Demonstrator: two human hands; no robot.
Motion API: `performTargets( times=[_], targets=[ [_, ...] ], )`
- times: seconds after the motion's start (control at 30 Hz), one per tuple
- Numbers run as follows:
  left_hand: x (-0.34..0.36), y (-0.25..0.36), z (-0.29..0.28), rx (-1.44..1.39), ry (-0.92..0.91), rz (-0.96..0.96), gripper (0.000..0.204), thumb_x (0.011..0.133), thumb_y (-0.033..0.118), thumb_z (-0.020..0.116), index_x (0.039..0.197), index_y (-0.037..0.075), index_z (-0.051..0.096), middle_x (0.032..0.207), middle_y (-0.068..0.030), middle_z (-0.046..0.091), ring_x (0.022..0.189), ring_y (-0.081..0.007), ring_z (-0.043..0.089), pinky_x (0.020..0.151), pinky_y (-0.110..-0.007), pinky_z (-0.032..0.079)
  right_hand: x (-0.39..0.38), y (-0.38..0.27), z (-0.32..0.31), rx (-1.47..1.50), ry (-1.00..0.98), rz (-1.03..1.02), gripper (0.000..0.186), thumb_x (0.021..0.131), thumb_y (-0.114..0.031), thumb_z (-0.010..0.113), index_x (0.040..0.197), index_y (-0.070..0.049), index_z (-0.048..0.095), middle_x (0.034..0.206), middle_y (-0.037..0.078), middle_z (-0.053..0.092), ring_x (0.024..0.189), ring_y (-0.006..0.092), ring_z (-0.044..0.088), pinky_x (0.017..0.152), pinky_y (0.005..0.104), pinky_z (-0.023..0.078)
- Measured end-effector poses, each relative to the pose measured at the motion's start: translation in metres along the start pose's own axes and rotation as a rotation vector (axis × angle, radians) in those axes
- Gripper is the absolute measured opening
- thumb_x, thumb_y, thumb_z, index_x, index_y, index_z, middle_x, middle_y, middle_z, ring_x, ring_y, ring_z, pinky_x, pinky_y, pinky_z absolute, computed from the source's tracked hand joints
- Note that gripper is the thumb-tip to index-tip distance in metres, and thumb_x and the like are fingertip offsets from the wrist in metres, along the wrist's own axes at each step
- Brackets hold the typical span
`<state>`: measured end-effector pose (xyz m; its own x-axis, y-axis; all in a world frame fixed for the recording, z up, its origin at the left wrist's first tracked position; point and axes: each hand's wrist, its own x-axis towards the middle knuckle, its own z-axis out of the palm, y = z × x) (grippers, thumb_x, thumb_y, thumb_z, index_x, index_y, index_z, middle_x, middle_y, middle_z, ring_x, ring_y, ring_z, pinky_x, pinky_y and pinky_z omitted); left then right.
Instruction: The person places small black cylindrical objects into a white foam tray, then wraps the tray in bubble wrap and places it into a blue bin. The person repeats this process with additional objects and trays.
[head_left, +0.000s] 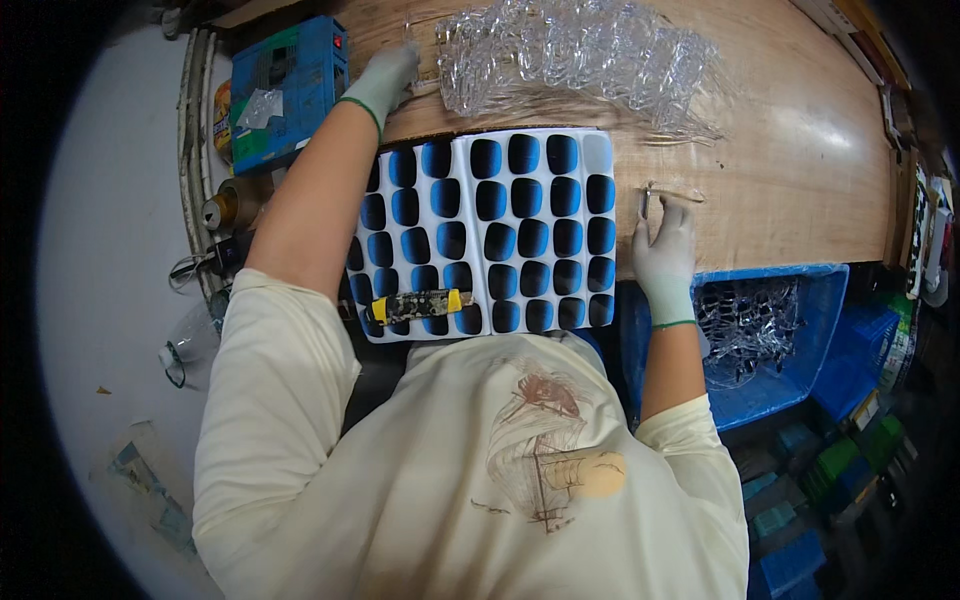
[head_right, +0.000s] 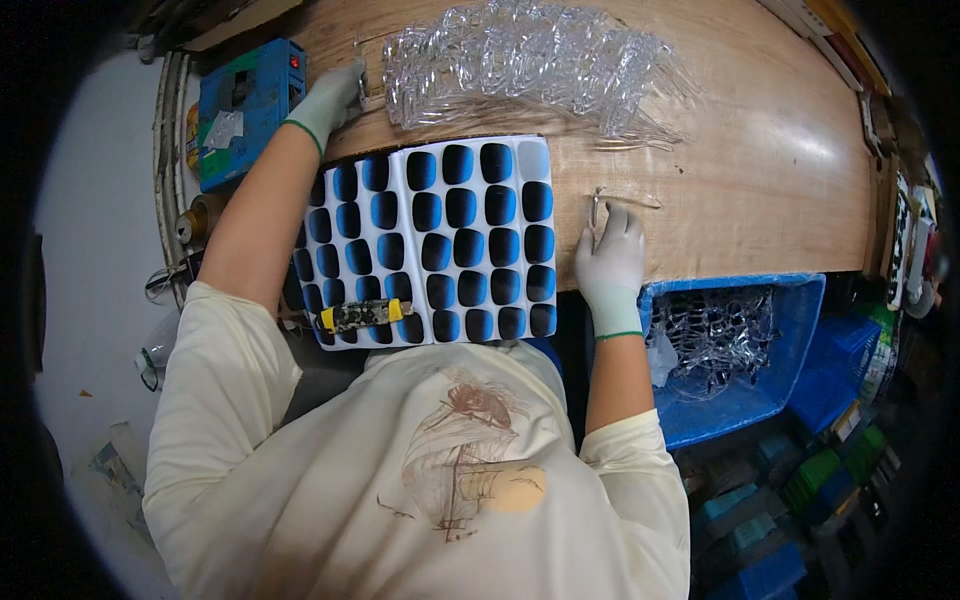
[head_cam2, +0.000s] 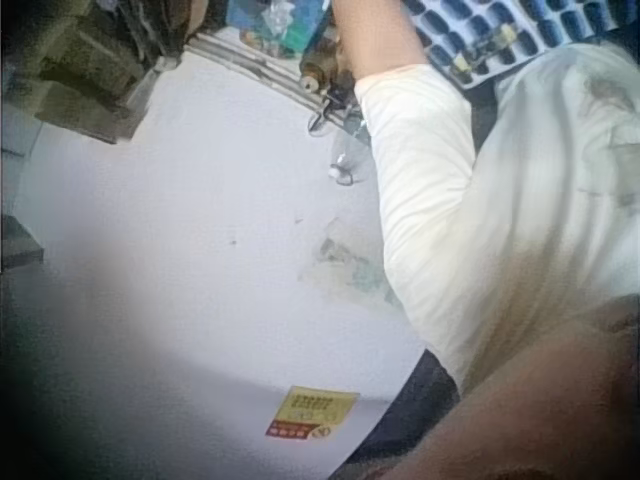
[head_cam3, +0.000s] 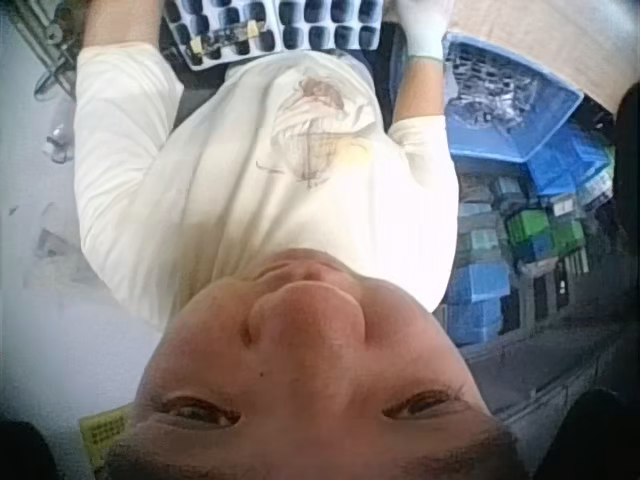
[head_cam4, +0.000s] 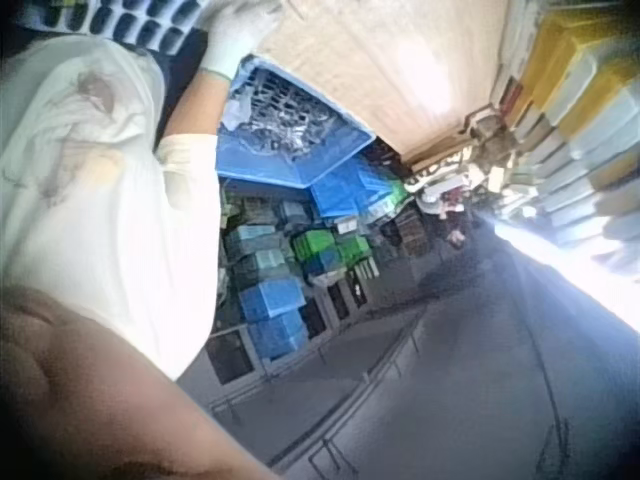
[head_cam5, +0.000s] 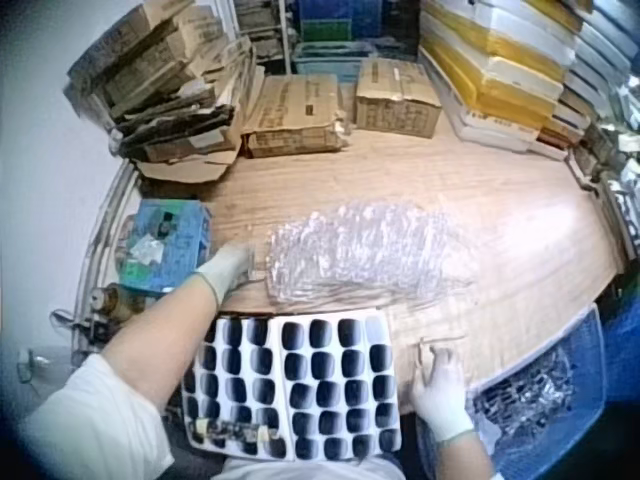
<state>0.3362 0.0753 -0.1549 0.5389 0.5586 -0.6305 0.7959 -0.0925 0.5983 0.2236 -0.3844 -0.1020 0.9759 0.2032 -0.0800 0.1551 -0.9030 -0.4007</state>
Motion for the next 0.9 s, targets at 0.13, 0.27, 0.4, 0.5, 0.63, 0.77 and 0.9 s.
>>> performTargets(
  times=[0.13,0.27,0.4,0.5,0.63,0.77,0.9],
  targets=[
    [-0.041,0.003,-0.024,-0.289,0.059,0.376,0.033,0.092,0.025,0.071,0.111,0.0,0.062,0.098,-0.0131,0.07,0.08,-0.0183,0.068,0.069,-0.031,0.056,0.033,-0.083,-0.031,0.188,-0.025,-0.22,0.032,0.086,-0.013,0.064,0.117,-0.004,0.063,0.112,0.021,0.062,0.109,0.0386,0.059,0.095,0.0469,0.05],
    [-0.116,0.025,-0.048,-0.18,0.216,0.487,0.033,0.089,0.023,0.075,0.11,0.0,0.063,0.095,-0.0126,0.07,0.077,-0.0157,0.068,0.064,-0.026,0.056,0.062,-0.142,-0.033,-0.24,-0.297,-0.203,0.04,0.086,-0.026,0.064,0.119,-0.003,0.063,0.121,0.019,0.06,0.118,0.0353,0.058,0.098,0.0453,0.051],
    [-0.206,0.021,-0.062,-0.276,0.183,0.712,0.035,0.098,0.029,0.062,0.115,-0.001,0.061,0.099,-0.0123,0.072,0.079,-0.016,0.069,0.067,-0.028,0.056,0.074,-0.145,-0.039,-0.288,-0.28,-0.277,0.032,0.086,-0.02,0.063,0.113,-0.002,0.064,0.119,0.019,0.061,0.112,0.0356,0.061,0.094,0.0463,0.053],
    [-0.27,-0.029,-0.061,0.041,0.08,0.926,0.045,0.105,0.036,0.049,0.123,-0.004,0.056,0.097,-0.0118,0.073,0.084,-0.0174,0.07,0.076,-0.032,0.055,0.067,-0.131,-0.044,-0.106,-0.258,-0.498,0.022,0.085,-0.014,0.062,0.104,-0.003,0.063,0.112,0.019,0.062,0.104,0.0372,0.062,0.089,0.0476,0.053],
    [-0.364,-0.069,-0.043,-0.056,-0.236,0.864,0.044,0.106,0.031,0.045,0.133,-0.003,0.051,0.101,-0.0172,0.072,0.085,-0.0223,0.071,0.079,-0.035,0.056,-0.003,-0.118,-0.088,0.46,-0.247,-0.799,0.016,0.081,-0.006,0.068,0.095,-0.004,0.061,0.09,0.015,0.063,0.084,0.0373,0.064,0.072,0.0467,0.052],
    [-0.403,-0.058,-0.005,-0.009,-0.243,0.983,0.035,0.103,0.019,0.052,0.128,-0.005,0.051,0.085,-0.0111,0.069,0.073,-0.0164,0.065,0.067,-0.031,0.052,-0.071,-0.131,-0.118,1.039,-0.182,-0.393,0.026,0.085,-0.002,0.073,0.11,-0.001,0.067,0.096,0.015,0.072,0.084,0.0212,0.072,0.074,0.0303,0.056],
    [-0.429,-0.03,0.0,-0.05,-0.308,0.83,0.033,0.103,0.019,0.05,0.127,-0.004,0.052,0.086,-0.0125,0.069,0.075,-0.0191,0.066,0.069,-0.032,0.052,-0.071,-0.125,-0.123,1.031,0.098,-0.489,0.023,0.084,0.005,0.071,0.107,0.0,0.069,0.096,0.017,0.071,0.084,0.0221,0.072,0.074,0.0302,0.057]
  ],
)
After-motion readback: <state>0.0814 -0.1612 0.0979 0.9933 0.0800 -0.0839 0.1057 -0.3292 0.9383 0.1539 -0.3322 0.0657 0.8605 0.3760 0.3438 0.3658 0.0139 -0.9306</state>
